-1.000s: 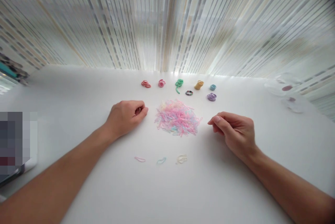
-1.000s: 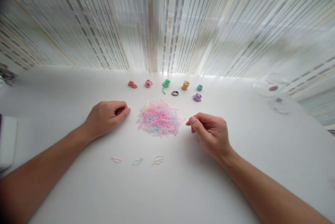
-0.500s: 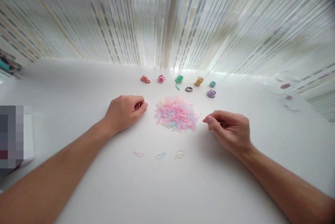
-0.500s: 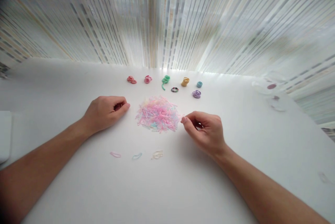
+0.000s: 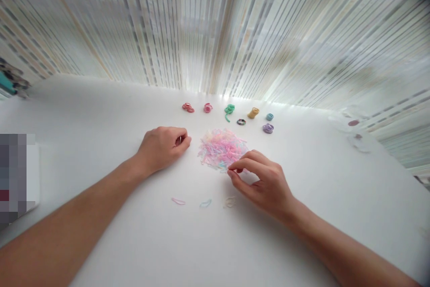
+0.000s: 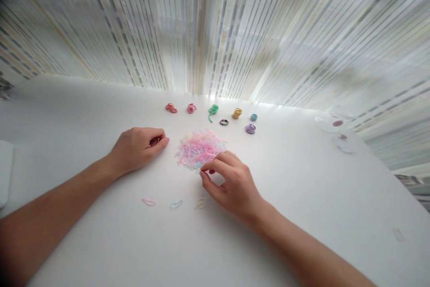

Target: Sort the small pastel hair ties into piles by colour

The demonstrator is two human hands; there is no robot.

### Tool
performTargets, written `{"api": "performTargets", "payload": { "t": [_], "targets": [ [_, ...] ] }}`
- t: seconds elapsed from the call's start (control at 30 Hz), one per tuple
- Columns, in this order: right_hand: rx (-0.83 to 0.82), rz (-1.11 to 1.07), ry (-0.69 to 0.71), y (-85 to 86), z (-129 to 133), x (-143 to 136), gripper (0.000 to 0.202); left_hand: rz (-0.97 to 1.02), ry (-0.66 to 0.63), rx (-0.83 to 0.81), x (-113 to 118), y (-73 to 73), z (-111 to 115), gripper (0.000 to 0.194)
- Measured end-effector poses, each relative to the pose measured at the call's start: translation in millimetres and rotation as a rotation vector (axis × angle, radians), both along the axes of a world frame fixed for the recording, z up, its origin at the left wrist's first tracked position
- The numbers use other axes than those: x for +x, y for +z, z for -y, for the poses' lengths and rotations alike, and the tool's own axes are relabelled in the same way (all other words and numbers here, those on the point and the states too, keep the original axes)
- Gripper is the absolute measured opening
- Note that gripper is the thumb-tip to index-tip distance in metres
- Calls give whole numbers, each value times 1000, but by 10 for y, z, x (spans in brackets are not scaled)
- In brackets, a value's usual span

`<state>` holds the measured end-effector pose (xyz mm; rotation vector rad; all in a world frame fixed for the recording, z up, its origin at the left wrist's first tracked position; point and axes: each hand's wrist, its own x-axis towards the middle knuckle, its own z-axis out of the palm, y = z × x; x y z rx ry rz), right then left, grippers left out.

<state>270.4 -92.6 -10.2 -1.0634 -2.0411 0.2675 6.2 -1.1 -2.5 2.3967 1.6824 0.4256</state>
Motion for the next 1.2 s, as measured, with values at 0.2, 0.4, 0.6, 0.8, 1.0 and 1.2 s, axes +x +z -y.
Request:
{"api": "performTargets", "payload": {
  "t": [0.2,0.4,0.6,0.8,1.0,1.2],
  "targets": [
    [-6,120,27,-83,-77,-26,14,-3,3,7,7,-5,1,36],
    [-32,179,32,-100,-95,-26,13,-8,6,9,4,-7,3,35],
    [-38,194,33,-113,-101,-37,10,-12,7,13,8,-18,-3,34],
    [-42,203,24,-114,-100,-41,9,-14,2,17,16,-23,-10,35],
    [-60,226,20,-101,-95,-54,10,-20,3,16,9,-17,3,35],
    [-63,206,15,-97,-88,-50,11,-16,-3,26,-2,-23,-2,35]
  ]
}}
